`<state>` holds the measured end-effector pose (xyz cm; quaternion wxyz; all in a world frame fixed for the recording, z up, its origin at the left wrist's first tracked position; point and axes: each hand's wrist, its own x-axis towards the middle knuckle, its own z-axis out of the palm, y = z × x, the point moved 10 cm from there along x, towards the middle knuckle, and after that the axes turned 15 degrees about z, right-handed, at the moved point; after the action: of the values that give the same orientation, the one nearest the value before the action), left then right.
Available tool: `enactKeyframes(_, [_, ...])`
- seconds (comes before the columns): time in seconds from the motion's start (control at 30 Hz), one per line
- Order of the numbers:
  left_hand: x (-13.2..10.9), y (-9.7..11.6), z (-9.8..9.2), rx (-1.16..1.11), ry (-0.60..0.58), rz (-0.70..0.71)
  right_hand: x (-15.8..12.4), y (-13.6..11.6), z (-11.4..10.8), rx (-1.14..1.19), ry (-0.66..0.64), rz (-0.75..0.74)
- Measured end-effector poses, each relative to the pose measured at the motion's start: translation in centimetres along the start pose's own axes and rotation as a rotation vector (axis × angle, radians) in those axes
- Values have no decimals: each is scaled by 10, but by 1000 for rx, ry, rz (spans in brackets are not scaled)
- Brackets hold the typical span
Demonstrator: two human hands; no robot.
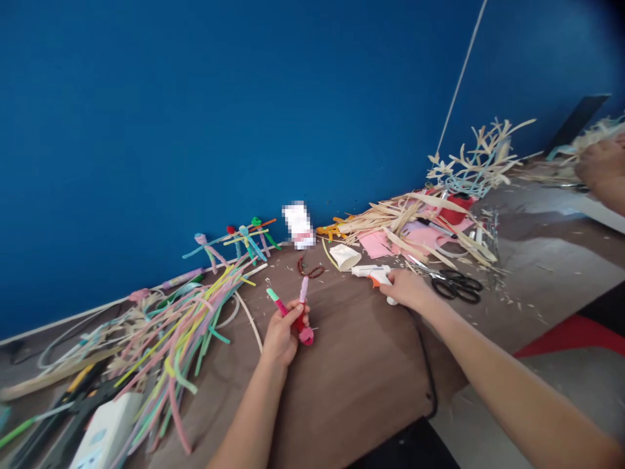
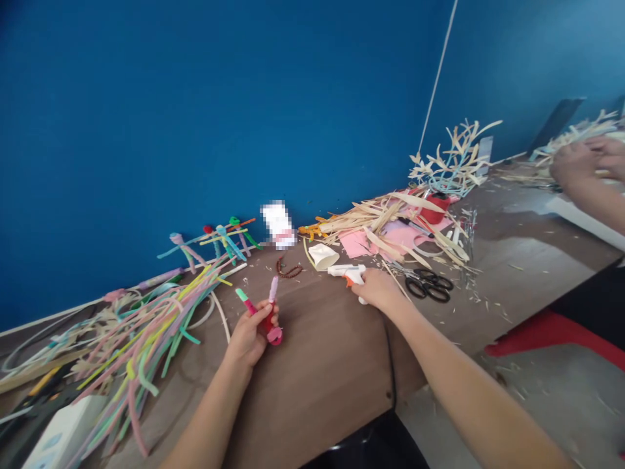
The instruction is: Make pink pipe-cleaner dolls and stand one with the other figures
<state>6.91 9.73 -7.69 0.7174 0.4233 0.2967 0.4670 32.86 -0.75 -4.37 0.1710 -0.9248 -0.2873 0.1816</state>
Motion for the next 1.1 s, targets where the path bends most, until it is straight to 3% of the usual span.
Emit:
enactKeyframes(0.1, [1,0,1,-25,-6,-4,-4,18,13,519,-275,126])
enactKeyframes(0.17, [1,0,1,-34,-8,-5,-18,13,18,856,-417,87])
enactKeyframes(0.23, [1,-1,0,-33,-10,-7,-39,4,21,1034,-478,21])
enactKeyframes(0.3, [1,-1,1,-33,-25,-9,-60,-8,29,1022,-500,-36])
enactKeyframes(0.43, [1,-1,2,-51,-50,-5,-86,-32,34,862,-342,-196])
enactKeyframes(0.53, [2,-2,1,-43,-47,-6,-88,-40,31,775,-213,-267])
enactKeyframes(0.7, [1,-3,1,-24,-57,-18,-84,-44,26,696,-121,-301])
enactKeyframes(1.1, [0,-4,1,13,-57,-22,-90,-53,24,644,-137,-318])
